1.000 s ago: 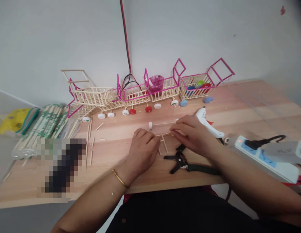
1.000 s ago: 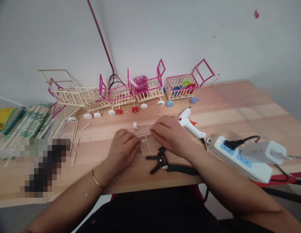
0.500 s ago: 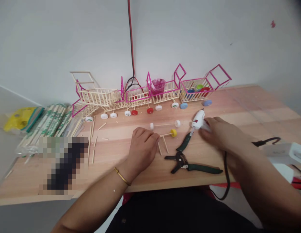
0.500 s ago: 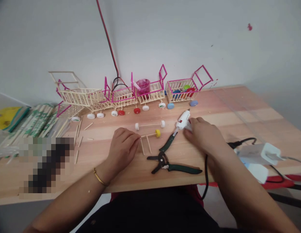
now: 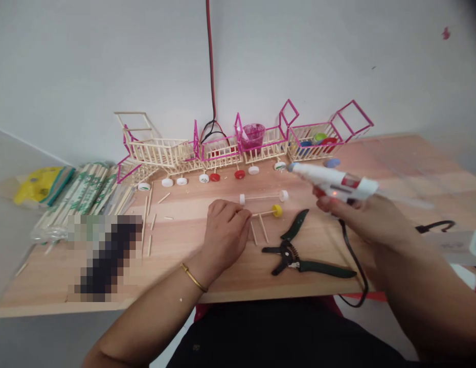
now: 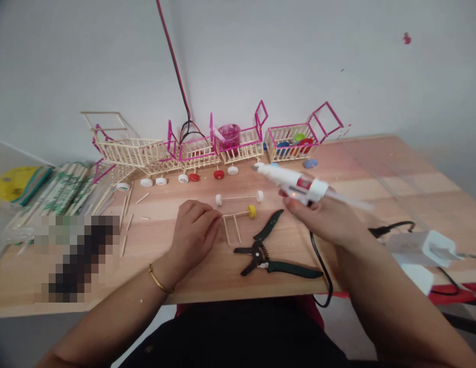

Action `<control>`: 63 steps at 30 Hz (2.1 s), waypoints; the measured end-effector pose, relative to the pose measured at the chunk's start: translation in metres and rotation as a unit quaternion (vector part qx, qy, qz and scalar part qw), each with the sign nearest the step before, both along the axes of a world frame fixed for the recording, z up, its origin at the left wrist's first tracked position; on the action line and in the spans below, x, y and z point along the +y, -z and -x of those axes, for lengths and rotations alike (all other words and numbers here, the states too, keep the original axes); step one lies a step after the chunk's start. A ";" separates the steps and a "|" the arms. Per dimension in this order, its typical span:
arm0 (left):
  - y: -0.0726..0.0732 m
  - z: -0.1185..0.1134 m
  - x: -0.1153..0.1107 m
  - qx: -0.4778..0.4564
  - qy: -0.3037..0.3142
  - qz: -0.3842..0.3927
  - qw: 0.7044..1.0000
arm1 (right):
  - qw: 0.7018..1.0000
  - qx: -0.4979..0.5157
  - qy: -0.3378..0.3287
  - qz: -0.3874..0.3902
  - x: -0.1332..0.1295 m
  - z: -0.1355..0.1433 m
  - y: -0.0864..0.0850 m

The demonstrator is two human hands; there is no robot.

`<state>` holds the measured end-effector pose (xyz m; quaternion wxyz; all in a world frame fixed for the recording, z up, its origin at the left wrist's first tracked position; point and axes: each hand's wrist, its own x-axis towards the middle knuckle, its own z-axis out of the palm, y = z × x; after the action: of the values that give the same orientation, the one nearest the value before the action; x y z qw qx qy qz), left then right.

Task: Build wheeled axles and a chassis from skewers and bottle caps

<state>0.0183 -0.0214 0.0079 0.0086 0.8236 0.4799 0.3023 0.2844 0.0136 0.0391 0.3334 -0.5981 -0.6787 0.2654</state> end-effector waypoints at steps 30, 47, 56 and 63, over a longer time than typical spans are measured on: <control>-0.002 -0.001 0.001 0.001 -0.011 0.024 1.000 | 0.944 -0.102 -0.272 0.154 0.003 0.001 0.026; -0.001 -0.001 0.001 0.009 -0.012 0.030 0.999 | 0.944 -0.133 -0.251 0.166 0.003 0.004 0.028; -0.001 -0.001 0.002 0.019 -0.011 0.039 0.999 | 0.943 -0.155 -0.249 0.156 0.001 0.005 0.025; 0.000 0.000 0.003 0.019 -0.012 0.037 0.999 | 0.951 -0.143 -0.228 0.153 0.000 0.010 0.012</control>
<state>0.0184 -0.0186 0.0082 0.0259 0.8227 0.5005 0.2684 0.2749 0.0137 0.0272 0.0682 -0.5028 -0.7888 0.3470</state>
